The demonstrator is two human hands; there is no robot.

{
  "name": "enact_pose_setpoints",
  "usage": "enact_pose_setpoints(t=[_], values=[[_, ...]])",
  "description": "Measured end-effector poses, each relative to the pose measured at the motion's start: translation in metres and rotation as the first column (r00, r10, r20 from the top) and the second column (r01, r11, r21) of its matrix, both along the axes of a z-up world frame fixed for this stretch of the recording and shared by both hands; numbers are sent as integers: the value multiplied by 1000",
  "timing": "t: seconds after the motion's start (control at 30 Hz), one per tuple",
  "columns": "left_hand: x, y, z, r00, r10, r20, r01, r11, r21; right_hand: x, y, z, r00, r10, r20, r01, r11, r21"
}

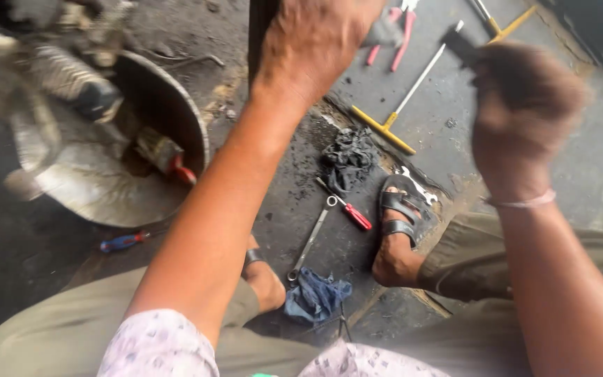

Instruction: Cleaning and repairing a motorcycle part by scraping off debris and dirt.

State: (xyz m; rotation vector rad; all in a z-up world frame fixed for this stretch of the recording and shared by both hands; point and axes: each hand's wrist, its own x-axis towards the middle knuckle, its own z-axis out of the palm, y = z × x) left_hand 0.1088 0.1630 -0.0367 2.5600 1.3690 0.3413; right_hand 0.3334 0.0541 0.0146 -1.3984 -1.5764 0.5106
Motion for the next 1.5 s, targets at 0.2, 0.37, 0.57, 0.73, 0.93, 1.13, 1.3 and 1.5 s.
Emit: enact_pose_setpoints(t=[0.2,0.37,0.57,0.73,0.93,1.13,1.3,1.5], values=[[-1,9,-215,987,80,-137,-70,995,75,40,-2,-35,996,-39,80,40,999,-13],[-16,26,-242,943,268,-195,-281,959,-43,43,-3,-54,986,-27,164,52,988,-148],[-24,42,-182,914,311,-261,-371,900,-227,29,9,-41,994,-37,107,54,985,-164],[-10,4,-203,813,582,-38,-582,813,-15,32,1,-47,995,-66,74,78,983,-169],[-8,17,-125,851,451,-271,-509,834,-211,12,3,-29,977,-63,205,91,988,-128],[-57,-7,20,691,434,578,-240,892,-383,-10,10,-8,740,-176,-650,-145,901,-409],[-93,-103,108,2,613,790,405,722,-561,-44,-14,32,674,-209,-709,-216,861,-460],[-121,-186,152,-58,448,892,272,867,-418,-58,-52,51,831,4,-556,-295,851,-434]])
